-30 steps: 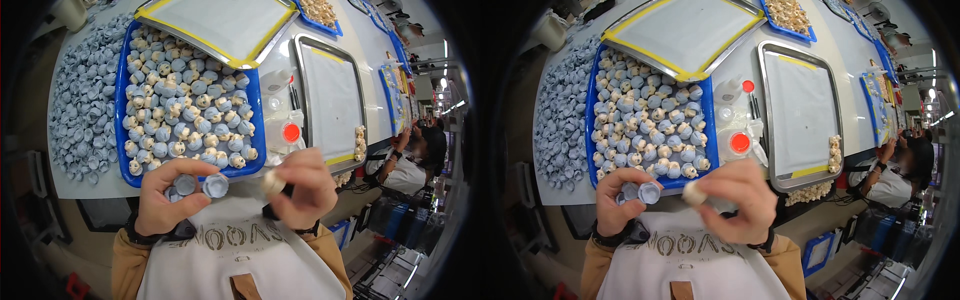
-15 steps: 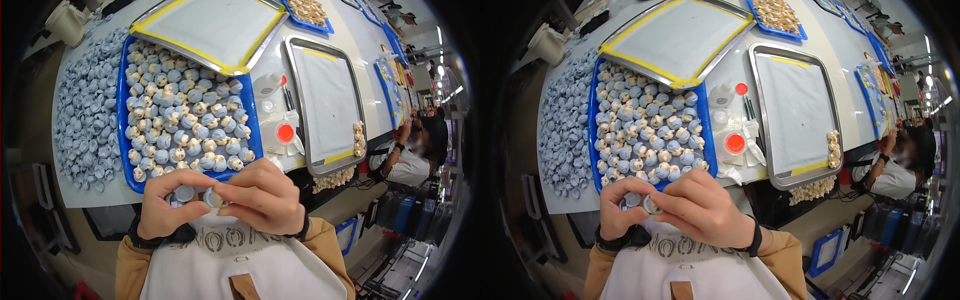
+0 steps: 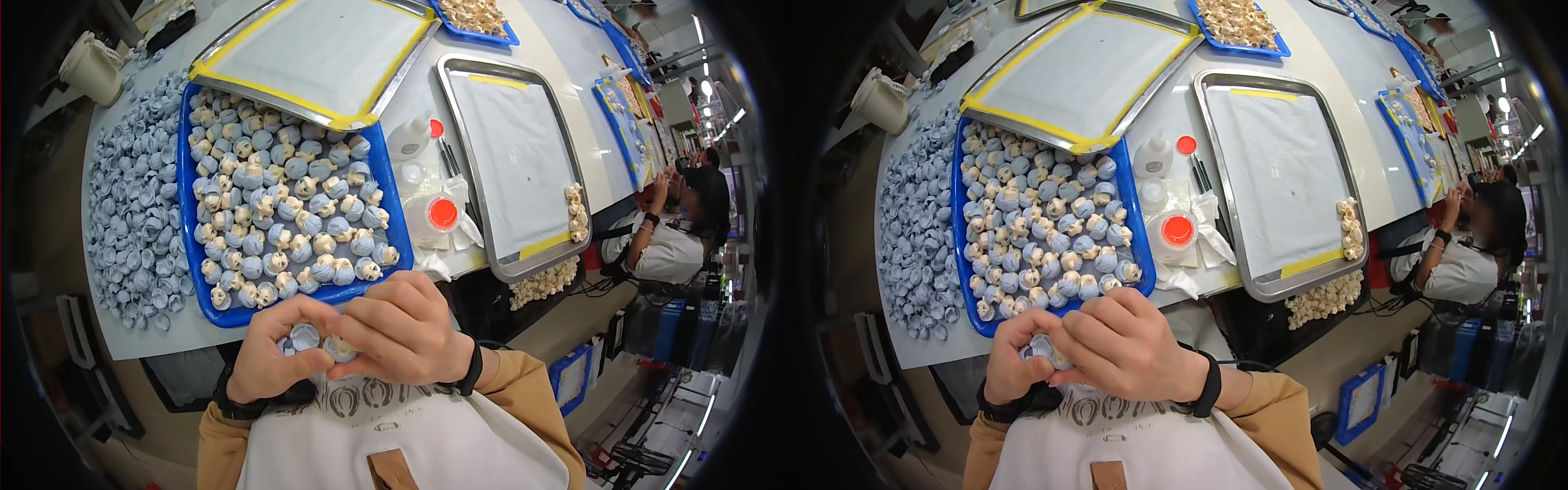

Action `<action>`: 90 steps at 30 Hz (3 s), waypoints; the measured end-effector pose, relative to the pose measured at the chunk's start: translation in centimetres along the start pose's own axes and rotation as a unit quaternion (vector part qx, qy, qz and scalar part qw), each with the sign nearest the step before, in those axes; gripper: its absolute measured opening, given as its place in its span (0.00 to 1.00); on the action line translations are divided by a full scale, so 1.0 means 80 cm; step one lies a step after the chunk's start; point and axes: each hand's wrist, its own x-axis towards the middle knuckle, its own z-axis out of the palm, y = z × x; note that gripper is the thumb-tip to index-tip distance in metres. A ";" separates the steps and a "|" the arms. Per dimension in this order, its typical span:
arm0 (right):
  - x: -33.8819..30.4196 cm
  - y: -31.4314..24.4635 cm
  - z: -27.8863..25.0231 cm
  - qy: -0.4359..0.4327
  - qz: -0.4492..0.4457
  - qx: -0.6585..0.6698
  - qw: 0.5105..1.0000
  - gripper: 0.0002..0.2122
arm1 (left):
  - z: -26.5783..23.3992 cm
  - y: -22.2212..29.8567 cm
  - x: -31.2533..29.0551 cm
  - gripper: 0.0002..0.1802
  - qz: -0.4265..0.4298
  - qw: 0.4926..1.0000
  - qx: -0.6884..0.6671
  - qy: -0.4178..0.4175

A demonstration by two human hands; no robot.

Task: The person assembles small figurines by applying glue from a bottle to the base of a head and attaching it to a body. They handle the components one at a time, using a tissue to wipe excess glue, and place the finished units into a tray.

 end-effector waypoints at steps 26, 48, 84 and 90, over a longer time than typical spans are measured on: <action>0.061 0.207 -0.101 -0.279 0.313 0.087 0.904 0.25 | -0.032 0.019 -0.015 0.24 0.152 0.895 0.259 0.331; 0.041 0.209 -0.096 -0.028 0.286 0.289 0.913 0.13 | -0.033 0.010 -0.055 0.17 0.051 0.946 0.132 0.290; -0.118 0.054 -0.067 0.185 0.448 0.253 0.837 0.13 | -0.009 0.011 -0.031 0.16 0.034 0.946 0.207 0.249; -0.108 0.059 -0.076 0.093 0.395 0.058 0.912 0.11 | -0.012 0.007 -0.032 0.16 0.031 0.944 0.202 0.260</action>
